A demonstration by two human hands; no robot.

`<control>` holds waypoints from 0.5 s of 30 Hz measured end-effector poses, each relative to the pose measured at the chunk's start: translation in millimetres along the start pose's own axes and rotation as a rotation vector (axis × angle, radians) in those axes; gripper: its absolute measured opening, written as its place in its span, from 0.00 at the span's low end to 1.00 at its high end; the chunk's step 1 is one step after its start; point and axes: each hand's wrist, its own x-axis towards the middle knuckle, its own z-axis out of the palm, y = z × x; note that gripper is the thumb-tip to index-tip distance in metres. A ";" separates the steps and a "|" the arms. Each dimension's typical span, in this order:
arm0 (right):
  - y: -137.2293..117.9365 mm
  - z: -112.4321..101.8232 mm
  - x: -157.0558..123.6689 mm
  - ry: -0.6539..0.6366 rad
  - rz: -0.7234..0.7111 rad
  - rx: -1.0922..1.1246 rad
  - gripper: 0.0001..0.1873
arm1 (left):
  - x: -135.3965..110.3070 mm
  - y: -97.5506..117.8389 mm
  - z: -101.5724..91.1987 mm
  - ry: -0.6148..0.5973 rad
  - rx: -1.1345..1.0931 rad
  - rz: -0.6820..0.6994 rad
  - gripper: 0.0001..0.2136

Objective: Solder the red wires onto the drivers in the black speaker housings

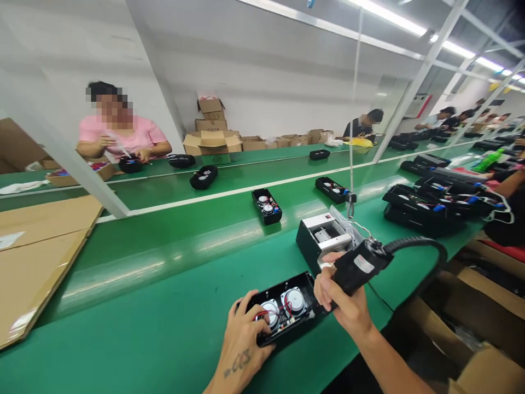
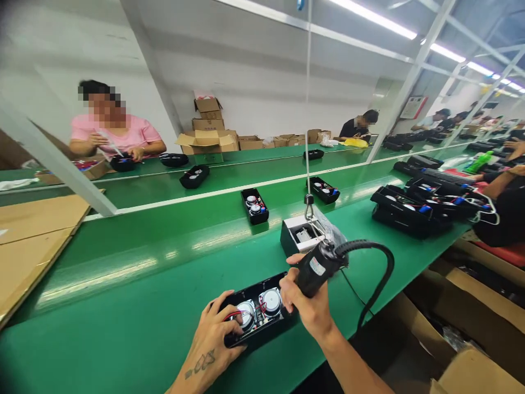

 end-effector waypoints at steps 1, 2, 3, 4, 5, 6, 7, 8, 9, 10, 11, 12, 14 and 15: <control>2.7 10.0 -4.6 -0.022 -0.003 0.039 0.16 | -0.1 1.3 -1.0 0.005 -0.016 -0.004 0.11; 5.4 19.5 -8.3 -0.045 -0.005 0.071 0.15 | -0.4 2.1 -1.0 0.017 -0.027 -0.010 0.11; 8.1 28.4 -11.2 -0.072 -0.008 0.095 0.14 | -1.0 2.4 -0.3 0.031 -0.036 -0.016 0.11; 10.8 36.5 -13.4 -0.099 -0.011 0.110 0.14 | -1.7 2.4 0.9 0.042 -0.043 -0.020 0.11; 13.6 43.9 -15.0 -0.125 -0.011 0.114 0.14 | -2.5 2.4 2.2 0.051 -0.050 -0.026 0.11; 16.5 50.4 -16.3 -0.153 -0.011 0.112 0.14 | -3.2 2.3 3.3 0.057 -0.057 -0.031 0.11; 19.6 56.1 -17.3 -0.175 -0.009 0.108 0.15 | -3.9 2.4 3.8 0.057 -0.066 -0.034 0.12; 22.8 60.8 -18.3 -0.190 -0.007 0.104 0.15 | -4.3 2.6 3.8 0.049 -0.077 -0.030 0.12; 26.1 64.5 -19.2 -0.196 -0.007 0.099 0.15 | -4.6 2.9 3.1 0.041 -0.088 -0.027 0.12; 29.3 67.2 -20.0 -0.199 -0.005 0.093 0.15 | -4.7 3.5 1.8 0.033 -0.097 -0.025 0.12; 32.4 69.0 -20.6 -0.201 -0.001 0.087 0.15 | -4.7 4.2 0.2 0.027 -0.103 -0.024 0.13; 35.2 70.0 -21.1 -0.202 0.001 0.083 0.15 | -4.6 5.1 -1.6 0.023 -0.108 -0.025 0.13; 39.4 70.2 -21.5 -0.205 0.007 0.078 0.16 | -4.2 7.1 -4.6 0.019 -0.112 -0.032 0.13; 40.7 69.8 -21.4 -0.203 0.008 0.081 0.16 | -4.0 8.0 -5.6 0.016 -0.113 -0.036 0.13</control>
